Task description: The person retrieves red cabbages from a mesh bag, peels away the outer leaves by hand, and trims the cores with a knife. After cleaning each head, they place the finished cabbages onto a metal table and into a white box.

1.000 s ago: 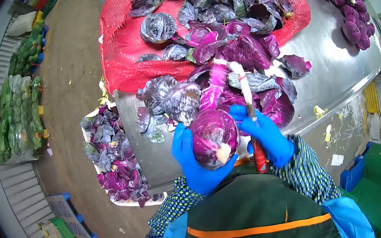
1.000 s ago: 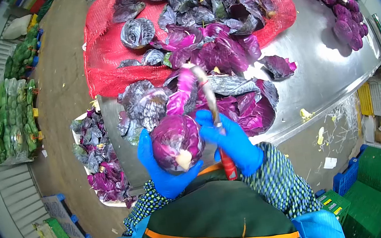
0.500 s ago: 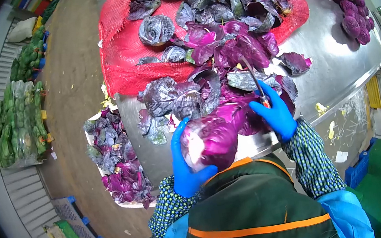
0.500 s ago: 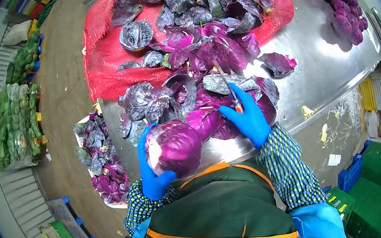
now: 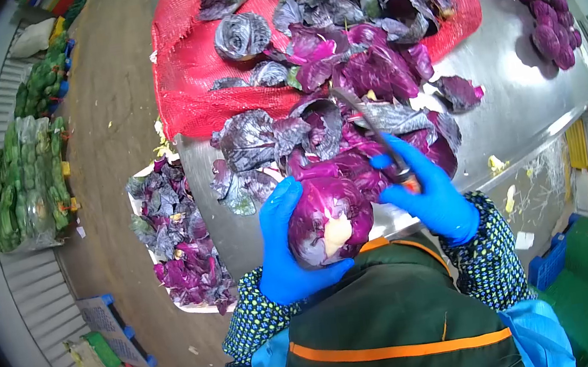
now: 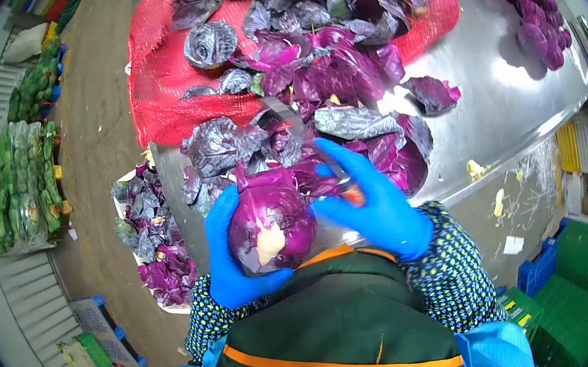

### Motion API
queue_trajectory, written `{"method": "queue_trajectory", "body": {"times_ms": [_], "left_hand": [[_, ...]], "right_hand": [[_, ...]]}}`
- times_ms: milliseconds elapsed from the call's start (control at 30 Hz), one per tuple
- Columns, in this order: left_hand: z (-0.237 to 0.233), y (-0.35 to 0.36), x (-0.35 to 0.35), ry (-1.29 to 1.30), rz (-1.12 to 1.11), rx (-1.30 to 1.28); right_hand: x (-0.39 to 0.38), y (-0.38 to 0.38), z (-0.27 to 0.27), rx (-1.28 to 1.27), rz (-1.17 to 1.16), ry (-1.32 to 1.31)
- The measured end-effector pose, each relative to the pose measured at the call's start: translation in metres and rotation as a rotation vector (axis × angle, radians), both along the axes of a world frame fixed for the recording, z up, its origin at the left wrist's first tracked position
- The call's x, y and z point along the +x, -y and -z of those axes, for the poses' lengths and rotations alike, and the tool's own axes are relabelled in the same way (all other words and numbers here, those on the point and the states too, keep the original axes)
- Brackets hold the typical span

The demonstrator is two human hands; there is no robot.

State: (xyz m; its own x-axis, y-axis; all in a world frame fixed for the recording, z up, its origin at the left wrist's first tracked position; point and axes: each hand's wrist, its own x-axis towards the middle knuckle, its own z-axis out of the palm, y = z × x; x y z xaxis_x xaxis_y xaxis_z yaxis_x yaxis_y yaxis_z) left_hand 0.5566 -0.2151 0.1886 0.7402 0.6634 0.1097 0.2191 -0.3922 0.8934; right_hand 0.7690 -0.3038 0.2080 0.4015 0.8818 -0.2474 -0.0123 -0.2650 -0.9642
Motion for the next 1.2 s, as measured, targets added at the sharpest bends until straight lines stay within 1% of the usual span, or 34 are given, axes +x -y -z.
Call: {"method": "queue_trajectory", "body": {"times_ms": [33, 100, 133, 167, 233, 267, 300, 333, 367, 433, 467, 500, 567, 633, 667, 700, 733, 767, 800, 833, 867, 900, 933, 967, 1000, 1033, 1067, 1100, 1133, 1167, 1200], "left_hand": [[0.004, -0.002, -0.003, -0.006, 0.017, -0.002], [0.015, -0.005, -0.005, 0.128, 0.073, -0.284], [0.02, -0.006, -0.002, 0.297, 0.072, -0.532], [0.031, 0.001, -0.002, 0.474, -0.007, -0.808], [0.017, 0.016, 0.001, 0.658, -0.298, -1.324], [0.029, 0.014, 0.007, 0.797, -0.383, -1.315], [0.027, 0.013, 0.006, 0.805, -0.399, -1.297], [0.024, 0.011, 0.005, 0.856, -0.354, -1.433], [0.022, 0.008, 0.004, 0.904, -0.3, -1.572], [0.022, 0.005, 0.005, 0.866, -0.265, -1.532], [0.021, 0.005, 0.006, 0.875, -0.254, -1.528], [0.019, 0.006, 0.008, 0.886, -0.242, -1.523], [0.016, 0.006, 0.01, 0.873, -0.272, -1.519], [0.007, 0.008, 0.014, 0.862, -0.3, -1.514], [-0.002, 0.011, 0.017, 0.754, -0.261, -1.227], [-0.006, 0.012, 0.02, 0.646, -0.218, -0.946], [0.012, -0.011, 0.015, 0.285, -0.459, -1.099], [0.006, -0.018, 0.0, 0.288, -0.448, -1.112], [-0.007, -0.022, -0.016, 0.179, -0.278, -0.503], [-0.021, -0.02, -0.022, 0.069, -0.101, 0.103], [-0.036, -0.017, -0.008, 0.061, -0.132, 0.024], [-0.034, -0.018, 0.005, 0.065, -0.14, 0.022], [-0.03, -0.02, 0.016, 0.189, 0.002, -0.161], [-0.026, -0.023, 0.021, 0.31, 0.144, -0.338], [-0.012, -0.026, 0.02, 0.326, 0.055, -0.635], [0.01, -0.029, 0.025, 0.336, -0.014, -1.009], [0.01, -0.021, 0.032, 0.557, -0.063, -1.331], [0.01, -0.012, 0.037, 0.784, -0.113, -1.651], [0.012, -0.011, 0.039, 0.78, -0.105, -1.702], [0.011, -0.01, 0.044, 0.774, -0.097, -1.696], [0.009, -0.008, 0.051, 0.752, -0.114, -1.725]], "right_hand": [[-0.013, -0.006, 0.003, 0.198, -0.014, 0.17], [-0.002, -0.021, 0.008, 0.12, -0.293, 0.129], [0.005, -0.034, 0.003, -0.171, -0.198, -0.178], [0.007, -0.04, 0.016, -0.144, -0.027, -0.21], [0.023, -0.038, 0.007, -0.24, 0.025, -0.412], [0.028, -0.033, 0.009, -0.24, 0.015, -0.41], [0.028, -0.027, 0.01, -0.24, 0.006, -0.408], [0.024, -0.023, 0.008, -0.253, 0.038, -0.379], [0.022, -0.02, 0.007, -0.255, -0.025, -0.375], [0.005, -0.015, 0.004, -0.061, -0.102, -0.325], [-0.004, -0.015, 0.008, 0.056, -0.141, -0.351], [-0.01, -0.017, 0.009, 0.128, -0.197, -0.301], [-0.021, -0.017, 0.021, 0.19, -0.218, -0.091], [-0.032, -0.019, 0.019, 0.187, -0.203, -0.298], [-0.028, -0.018, -0.005, -0.116, -0.125, -0.525], [-0.014, -0.016, 0.002, -0.12, -0.189, -0.637], [-0.006, -0.012, 0.014, -0.12, -0.152, -0.767], [-0.001, -0.008, 0.028, -0.123, -0.114, -0.898], [0.005, -0.011, 0.038, -0.126, -0.139, -1.118], [-0.001, -0.018, 0.043, -0.144, -0.099, -1.202], [-0.006, -0.019, 0.042, -0.059, -0.187, -1.061], [-0.011, -0.02, 0.042, 0.027, -0.282, -0.918], [-0.028, -0.014, 0.068, 0.008, -0.122, -0.562], [-0.019, -0.01, 0.064, 0.011, -0.138, -0.564], [-0.003, -0.004, 0.056, -0.102, -0.227, -0.842], [0.006, -0.003, 0.046, -0.217, -0.319, -1.118], [0.0, -0.003, 0.03, -0.379, -0.071, -0.834], [0.007, 0.004, 0.036, -0.317, -0.057, -0.715], [0.014, 0.008, 0.04, -0.249, -0.021, -0.732], [0.02, 0.01, 0.04, -0.18, 0.022, -0.741], [0.021, 0.01, 0.031, -0.152, 0.034, -0.618]]}}
